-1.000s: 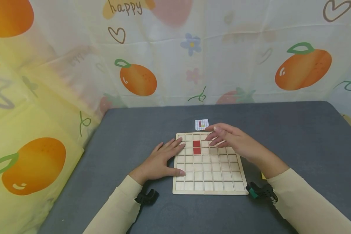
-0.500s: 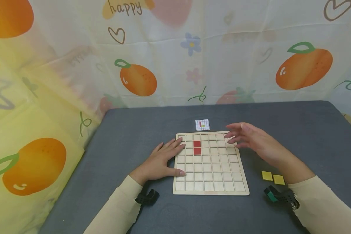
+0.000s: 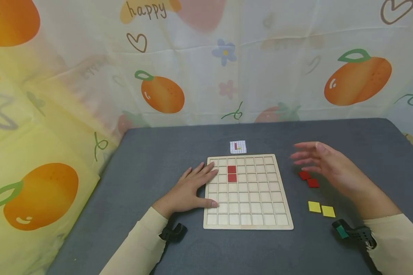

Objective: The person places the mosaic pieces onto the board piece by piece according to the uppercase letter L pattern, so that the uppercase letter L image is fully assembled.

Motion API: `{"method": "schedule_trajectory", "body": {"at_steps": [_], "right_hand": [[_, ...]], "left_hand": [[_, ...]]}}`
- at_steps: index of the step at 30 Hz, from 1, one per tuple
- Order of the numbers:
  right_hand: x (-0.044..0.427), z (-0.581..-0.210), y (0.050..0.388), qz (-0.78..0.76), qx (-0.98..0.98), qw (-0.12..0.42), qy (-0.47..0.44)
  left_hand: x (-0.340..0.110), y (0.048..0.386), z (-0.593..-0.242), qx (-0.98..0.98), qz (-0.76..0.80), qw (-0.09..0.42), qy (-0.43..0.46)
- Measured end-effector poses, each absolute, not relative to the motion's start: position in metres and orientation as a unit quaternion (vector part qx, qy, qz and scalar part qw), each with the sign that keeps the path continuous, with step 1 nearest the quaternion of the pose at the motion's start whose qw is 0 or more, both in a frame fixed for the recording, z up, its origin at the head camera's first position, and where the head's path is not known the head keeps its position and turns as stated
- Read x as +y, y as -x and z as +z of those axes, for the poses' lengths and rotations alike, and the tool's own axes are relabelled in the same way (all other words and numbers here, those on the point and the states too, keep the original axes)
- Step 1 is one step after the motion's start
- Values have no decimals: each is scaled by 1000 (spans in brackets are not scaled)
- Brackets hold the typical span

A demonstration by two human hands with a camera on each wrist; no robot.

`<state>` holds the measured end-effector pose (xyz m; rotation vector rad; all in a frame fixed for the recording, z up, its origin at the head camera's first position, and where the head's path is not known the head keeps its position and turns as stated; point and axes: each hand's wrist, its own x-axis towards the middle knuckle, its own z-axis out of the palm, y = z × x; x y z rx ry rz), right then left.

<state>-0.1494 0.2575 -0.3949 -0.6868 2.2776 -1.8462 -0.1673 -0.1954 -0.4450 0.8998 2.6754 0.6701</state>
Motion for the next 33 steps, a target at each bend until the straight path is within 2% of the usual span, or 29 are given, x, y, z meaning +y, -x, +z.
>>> {"method": "schedule_trajectory", "body": {"at_steps": [4,12,23,33], "right_hand": [[270,-402,151,-606,765,40,213],[287,-426,156,-553,823,-1,127],[294,-440,158,-454,882,46,120],[285,-442,160,-371,916,40,149]], "left_hand": [[-195,166,-445,916,230,119,-307],[-195,166,-445,915,231,117,-308],[-195,167,-445,915,230,117,-310],[-196,167,-446,915,232,119,-309]]}}
